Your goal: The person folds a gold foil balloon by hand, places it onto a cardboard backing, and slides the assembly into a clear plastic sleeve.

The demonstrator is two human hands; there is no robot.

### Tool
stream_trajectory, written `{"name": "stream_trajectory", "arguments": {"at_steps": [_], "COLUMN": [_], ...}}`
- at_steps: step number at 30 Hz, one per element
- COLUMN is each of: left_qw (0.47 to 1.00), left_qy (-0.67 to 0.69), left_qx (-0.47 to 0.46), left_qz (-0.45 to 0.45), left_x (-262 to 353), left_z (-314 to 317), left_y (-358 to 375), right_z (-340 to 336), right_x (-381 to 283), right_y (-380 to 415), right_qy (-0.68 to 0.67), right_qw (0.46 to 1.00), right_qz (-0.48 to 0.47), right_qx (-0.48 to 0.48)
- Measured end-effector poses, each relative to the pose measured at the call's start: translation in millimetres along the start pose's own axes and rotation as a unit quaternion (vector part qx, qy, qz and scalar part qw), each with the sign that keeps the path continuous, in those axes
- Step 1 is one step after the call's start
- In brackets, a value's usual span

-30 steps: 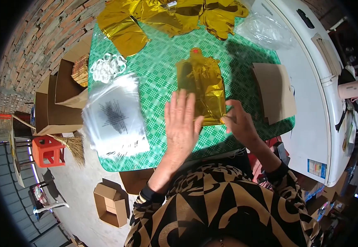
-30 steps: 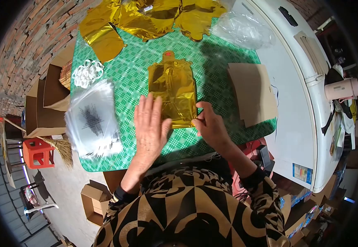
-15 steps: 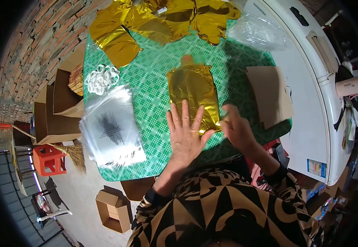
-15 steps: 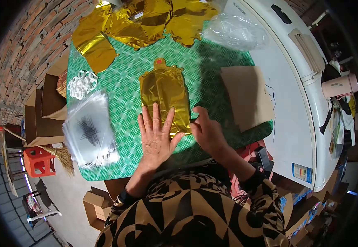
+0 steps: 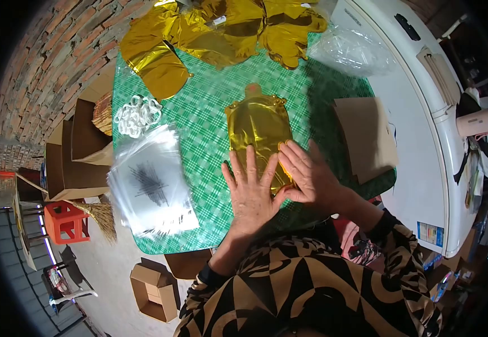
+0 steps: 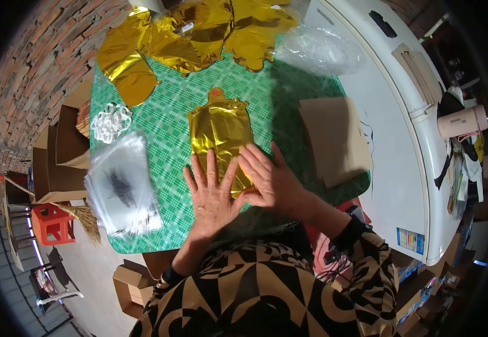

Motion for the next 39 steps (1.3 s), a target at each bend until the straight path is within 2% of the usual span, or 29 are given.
{"name": "stream_trajectory", "arguments": {"at_steps": [2,6,9,11,12,15,16,19,22,25,26,29,32,37,39], "left_qw": [1.0,1.0,1.0,1.0,1.0,1.0,1.0,1.0,1.0,0.999,0.999,0.999,0.999,0.987,0.981], "left_qy": [-0.001,0.007,-0.016,0.002,0.0,0.01,0.019,0.026,0.029,0.033,0.036,0.041,0.046,0.112,0.145], "left_qx": [0.014,0.012,-0.019,0.006,0.011,0.002,0.007,0.013,0.004,0.002,0.006,0.009,0.011,0.075,0.062], "left_qz": [-0.001,-0.001,-0.005,0.0,0.005,0.002,-0.002,-0.004,-0.007,-0.009,-0.007,-0.002,-0.02,-0.085,-0.116], "left_x": [-2,-1,-3,-5,-6,-4,-4,-2,-2,-2,-1,-2,-4,-24,-38], "left_z": [4,0,4,12,15,10,7,-2,-2,-1,-2,-5,-7,-28,-32], "left_y": [0,-1,0,2,4,-1,-2,-2,-2,-1,-1,0,0,-20,-32], "right_z": [-7,-18,-31,4,18,40,31,31,6,-27,-30,-15,-15,-8,-4], "right_x": [16,53,24,9,12,40,49,83,113,102,98,102,95,82,82], "right_y": [-8,-35,-77,-95,-98,-121,-132,-150,-145,-121,-112,-80,-67,-56,-55], "right_qy": [0.0,0.1,0.02,-0.07,-0.1,-0.092,-0.018,0.053,0.187,0.115,0.079,0.081,0.05,0.054,0.046], "right_qw": [1.0,0.995,0.99,0.981,0.972,0.97,0.969,0.984,0.97,0.976,0.979,0.979,0.989,0.984,0.982], "right_qz": [0.002,0.002,-0.14,-0.165,-0.197,-0.191,-0.199,-0.144,-0.137,-0.096,-0.089,-0.017,0.06,0.095,0.109], "right_qx": [-0.007,0.004,0.015,-0.074,-0.083,-0.119,-0.143,-0.094,0.074,0.157,0.164,0.184,0.128,0.137,0.147]}}
Point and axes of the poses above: each hand's wrist, its own y-axis away from the middle knuckle, its own z-axis out of the palm, x = y × z, the point moved 4 cm from there along -y, towards the middle knuckle, and after that the axes turned 12 degrees about -z, right-handed, at the moved point
